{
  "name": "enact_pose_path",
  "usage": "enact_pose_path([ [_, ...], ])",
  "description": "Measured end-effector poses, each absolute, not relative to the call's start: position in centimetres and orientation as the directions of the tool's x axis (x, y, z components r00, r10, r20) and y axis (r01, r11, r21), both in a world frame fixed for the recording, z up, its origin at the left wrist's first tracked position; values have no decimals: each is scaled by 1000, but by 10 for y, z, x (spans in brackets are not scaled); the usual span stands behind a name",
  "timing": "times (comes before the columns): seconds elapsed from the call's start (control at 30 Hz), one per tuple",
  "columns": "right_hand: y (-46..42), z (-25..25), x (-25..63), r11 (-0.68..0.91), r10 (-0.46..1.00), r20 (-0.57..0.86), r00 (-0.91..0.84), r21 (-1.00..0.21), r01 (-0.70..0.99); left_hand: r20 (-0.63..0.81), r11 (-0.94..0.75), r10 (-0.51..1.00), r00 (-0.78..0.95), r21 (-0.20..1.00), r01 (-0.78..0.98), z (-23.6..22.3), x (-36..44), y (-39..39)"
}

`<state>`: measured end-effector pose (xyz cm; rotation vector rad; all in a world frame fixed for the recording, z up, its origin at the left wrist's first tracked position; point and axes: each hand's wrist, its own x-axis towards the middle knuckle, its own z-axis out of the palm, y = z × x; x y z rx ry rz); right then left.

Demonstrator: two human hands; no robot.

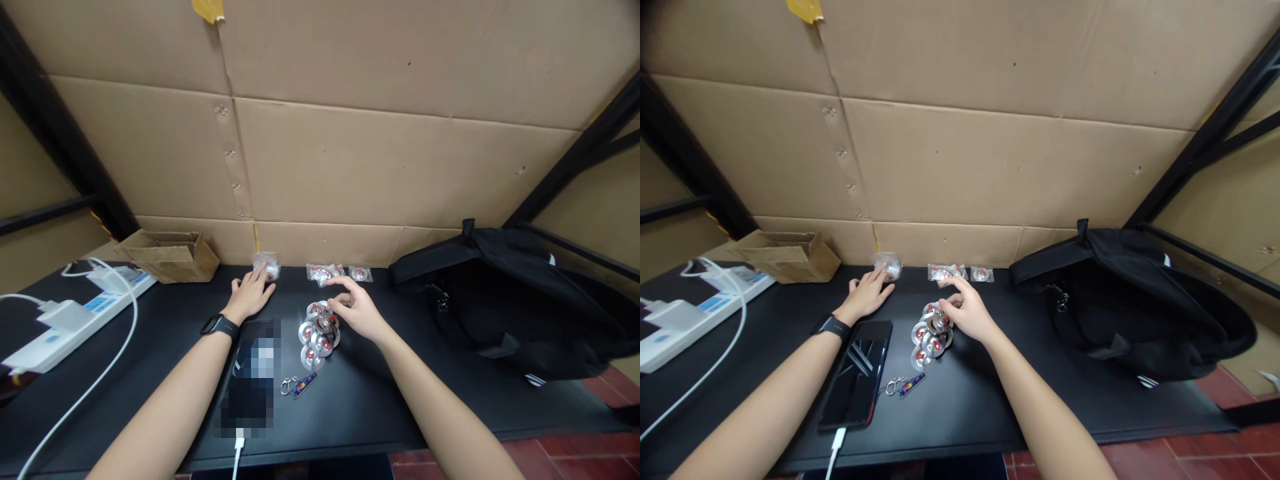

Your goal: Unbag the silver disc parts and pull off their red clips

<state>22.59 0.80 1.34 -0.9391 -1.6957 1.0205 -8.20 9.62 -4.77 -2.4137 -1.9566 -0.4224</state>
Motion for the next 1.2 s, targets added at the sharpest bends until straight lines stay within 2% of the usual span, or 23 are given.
enact_pose_path([
  [0.17, 10, 12, 227, 372, 904, 312, -294, -912, 176, 206, -197, 965, 164, 153, 968, -48, -81, 96],
  [0.27, 15, 9, 230, 406, 901, 334, -277, -873, 270, 214, -196, 964, 161, 155, 968, -48, -81, 95],
  [0.43, 28, -2, 241, 444, 886, 425, -187, -658, 608, 231, -200, 959, 162, 153, 968, -47, -81, 94],
  [0.63, 37, -20, 244, 257, 956, 250, -153, -461, 850, 240, -195, 958, 157, 145, 970, -44, -80, 92],
  [0.87, 44, -26, 241, 255, 967, 92, -238, -302, 919, 251, -213, 954, 167, 172, 962, -39, -81, 89],
  [1.2, 41, -25, 245, 264, 964, 38, -263, -251, 931, 312, -193, 939, 147, 122, 974, -39, -81, 85],
])
